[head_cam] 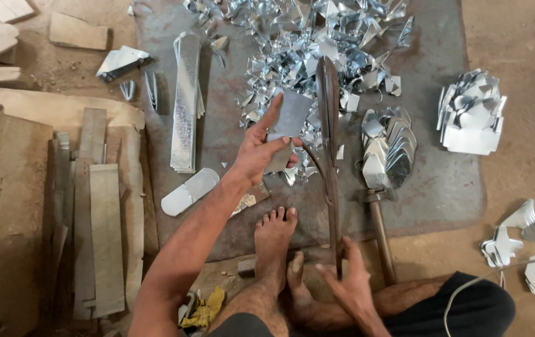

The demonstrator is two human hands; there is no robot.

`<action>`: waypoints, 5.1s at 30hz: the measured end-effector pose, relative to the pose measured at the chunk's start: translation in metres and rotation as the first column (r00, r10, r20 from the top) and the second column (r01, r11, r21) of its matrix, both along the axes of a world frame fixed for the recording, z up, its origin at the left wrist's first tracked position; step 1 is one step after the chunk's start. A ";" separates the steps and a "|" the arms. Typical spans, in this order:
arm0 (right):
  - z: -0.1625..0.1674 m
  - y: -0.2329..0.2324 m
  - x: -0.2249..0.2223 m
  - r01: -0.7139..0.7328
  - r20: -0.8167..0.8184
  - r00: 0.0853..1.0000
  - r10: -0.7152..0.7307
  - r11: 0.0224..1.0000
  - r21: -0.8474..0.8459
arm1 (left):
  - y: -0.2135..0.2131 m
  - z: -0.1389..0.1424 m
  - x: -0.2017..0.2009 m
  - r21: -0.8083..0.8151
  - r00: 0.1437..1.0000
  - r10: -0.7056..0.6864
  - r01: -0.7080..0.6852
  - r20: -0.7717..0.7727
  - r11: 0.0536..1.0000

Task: The person sits on the workshop floor and cuts small pieces of thin aluminum sheet using a hand shear, squeezing the shear handles to snip the metal into smaller pieces and setting the cut pieces with a pile of similar cut scraps.

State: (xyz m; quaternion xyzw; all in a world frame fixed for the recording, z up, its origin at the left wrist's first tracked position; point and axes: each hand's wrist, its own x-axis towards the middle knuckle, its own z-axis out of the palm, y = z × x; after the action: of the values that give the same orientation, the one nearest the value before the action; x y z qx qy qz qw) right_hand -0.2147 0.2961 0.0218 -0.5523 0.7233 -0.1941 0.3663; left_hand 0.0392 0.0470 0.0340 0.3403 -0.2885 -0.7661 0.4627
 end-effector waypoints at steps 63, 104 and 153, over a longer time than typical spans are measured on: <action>-0.026 0.019 -0.010 0.100 0.506 0.782 -0.363 0.875 0.474 | -0.011 0.018 -0.008 0.078 0.985 -0.170 0.171 -0.016 0.982; -0.042 0.034 -0.008 0.051 0.305 0.950 -0.063 0.998 0.047 | -0.046 -0.029 0.018 -0.131 0.890 -0.456 0.453 0.009 0.882; -0.024 0.035 -0.008 0.013 0.396 0.916 -0.060 0.993 0.118 | -0.016 -0.055 -0.053 -0.741 -0.118 0.779 0.250 0.616 0.624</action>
State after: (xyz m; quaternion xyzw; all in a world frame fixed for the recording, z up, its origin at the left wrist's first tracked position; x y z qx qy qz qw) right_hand -0.2229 0.3315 -0.0024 -0.4658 0.6534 -0.2681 0.5331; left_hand -0.0138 0.0309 -0.0213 0.6331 -0.6855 0.0299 0.3584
